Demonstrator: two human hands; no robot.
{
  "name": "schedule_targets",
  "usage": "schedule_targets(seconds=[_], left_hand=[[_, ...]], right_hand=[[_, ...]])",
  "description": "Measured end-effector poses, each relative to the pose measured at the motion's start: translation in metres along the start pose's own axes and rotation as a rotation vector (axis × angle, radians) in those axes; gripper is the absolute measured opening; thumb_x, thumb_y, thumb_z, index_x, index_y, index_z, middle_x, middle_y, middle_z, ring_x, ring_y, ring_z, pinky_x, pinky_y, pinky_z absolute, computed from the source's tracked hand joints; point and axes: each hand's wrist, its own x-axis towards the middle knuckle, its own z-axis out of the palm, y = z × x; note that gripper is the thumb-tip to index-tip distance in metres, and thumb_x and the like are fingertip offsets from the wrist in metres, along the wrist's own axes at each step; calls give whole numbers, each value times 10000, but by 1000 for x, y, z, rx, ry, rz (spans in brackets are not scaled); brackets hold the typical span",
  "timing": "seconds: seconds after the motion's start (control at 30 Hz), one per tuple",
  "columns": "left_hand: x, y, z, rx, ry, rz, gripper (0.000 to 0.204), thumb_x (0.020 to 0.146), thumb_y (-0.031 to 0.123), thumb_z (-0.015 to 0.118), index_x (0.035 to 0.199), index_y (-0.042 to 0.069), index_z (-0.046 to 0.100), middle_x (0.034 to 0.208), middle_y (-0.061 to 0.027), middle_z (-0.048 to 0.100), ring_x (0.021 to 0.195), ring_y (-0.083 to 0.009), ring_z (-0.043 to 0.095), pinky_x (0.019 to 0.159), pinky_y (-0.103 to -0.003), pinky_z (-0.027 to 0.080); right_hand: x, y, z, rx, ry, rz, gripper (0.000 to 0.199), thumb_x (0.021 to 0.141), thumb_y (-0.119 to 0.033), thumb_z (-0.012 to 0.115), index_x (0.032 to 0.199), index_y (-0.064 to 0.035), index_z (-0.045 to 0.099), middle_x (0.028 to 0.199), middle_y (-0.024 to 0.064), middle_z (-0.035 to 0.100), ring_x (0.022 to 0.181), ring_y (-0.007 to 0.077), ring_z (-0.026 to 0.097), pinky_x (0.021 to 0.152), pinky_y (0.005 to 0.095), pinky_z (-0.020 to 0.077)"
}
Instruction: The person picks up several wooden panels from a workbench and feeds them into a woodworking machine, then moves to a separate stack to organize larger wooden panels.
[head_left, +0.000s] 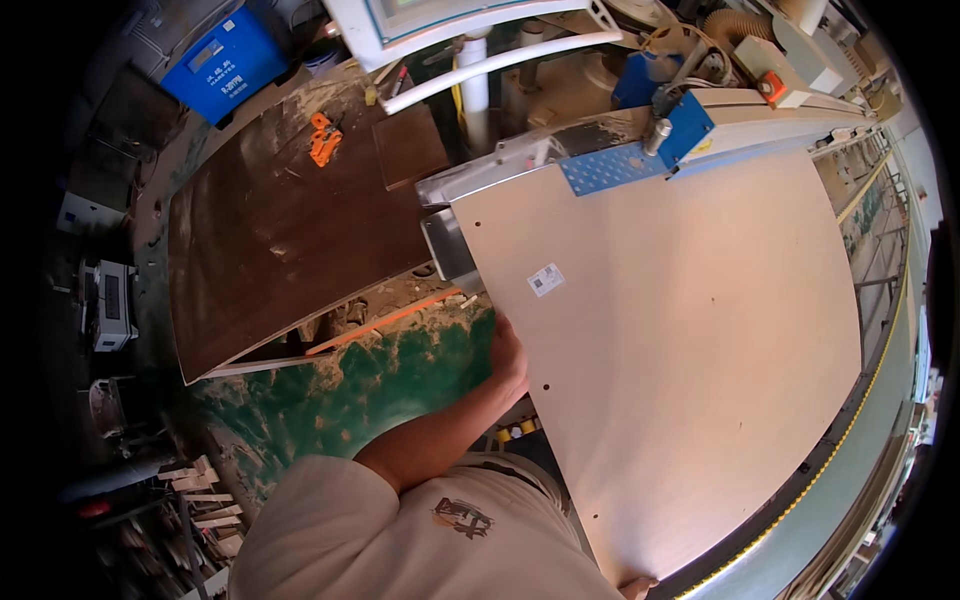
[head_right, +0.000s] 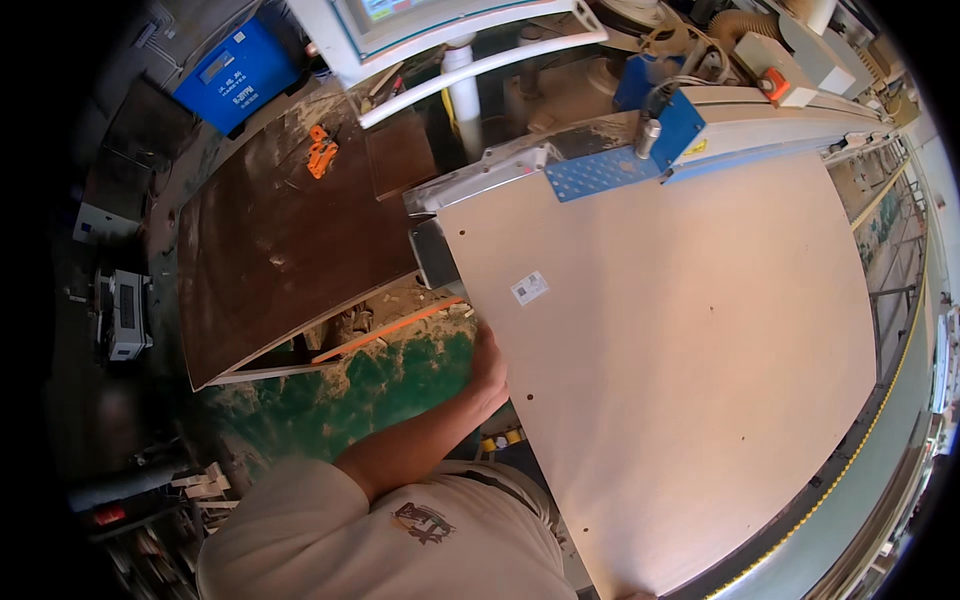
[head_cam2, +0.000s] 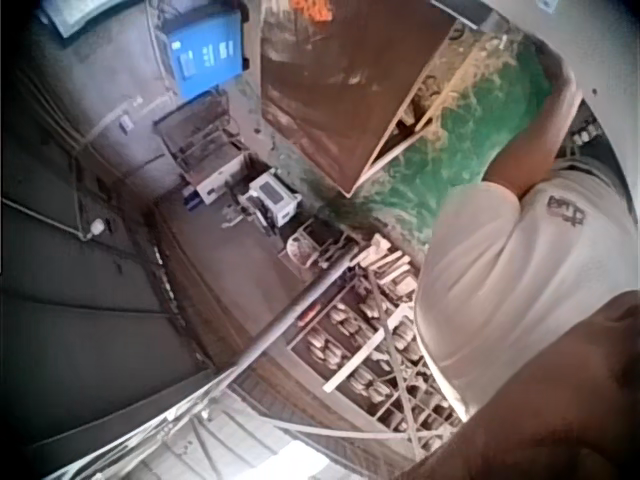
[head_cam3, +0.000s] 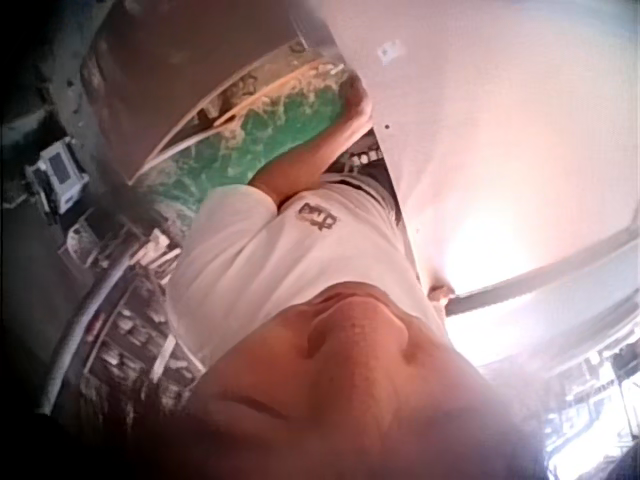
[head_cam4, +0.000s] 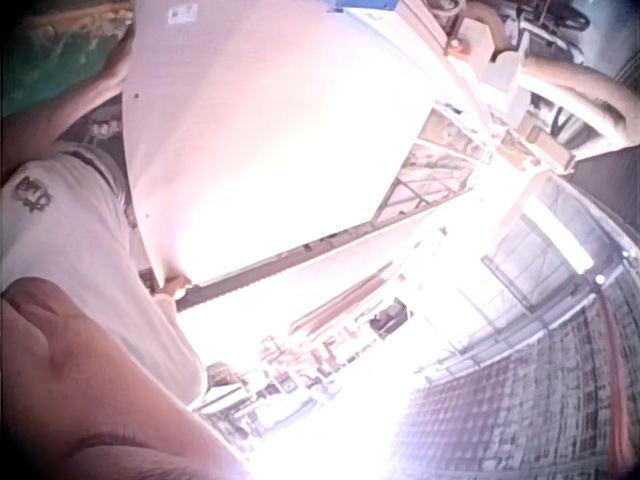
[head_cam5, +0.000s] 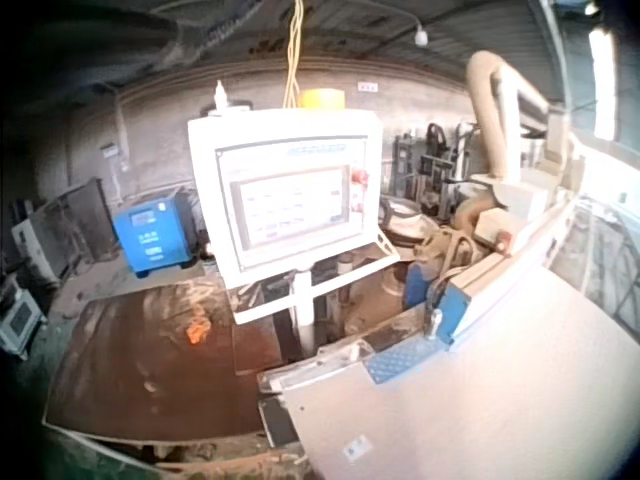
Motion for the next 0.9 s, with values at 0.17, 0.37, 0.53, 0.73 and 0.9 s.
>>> schedule_targets(seconds=[0.17,0.37,0.53,0.73,0.9], left_hand=[[25,-32,33,98,-30,0,605,1045,575,324,1217,47,564,1059,-81,662,948,-227,686,781,-370,594],[53,-54,60,432,-42,-29,600,1057,565,300,1233,48,550,1071,-82,633,1046,-194,628,889,-369,537],[65,-55,34,501,-69,-40,612,1049,559,364,1226,12,573,1100,-106,660,997,-201,652,893,-373,511],[58,-13,-42,1144,-117,-110,611,1044,571,370,1085,40,668,982,-128,647,856,-247,646,848,-440,491],[107,19,-228,1521,-55,-348,475,1036,498,438,996,71,643,742,-105,564,601,-245,540,595,-476,454]], right_hand=[[48,-16,-5,12,82,-94,627,967,-610,512,838,-9,635,632,149,594,579,342,591,572,467,485],[91,-5,-32,-53,332,-318,628,976,-594,504,854,6,640,666,172,618,618,371,609,610,483,496],[37,33,-36,-91,426,-365,598,1004,-492,492,991,84,654,902,256,678,810,457,637,770,503,499],[-85,68,0,-135,142,-402,506,996,-407,517,1026,79,655,935,242,686,814,395,655,749,475,513],[-175,22,54,-219,-552,-554,432,990,-336,538,1056,74,656,961,230,693,816,343,670,732,452,524]])
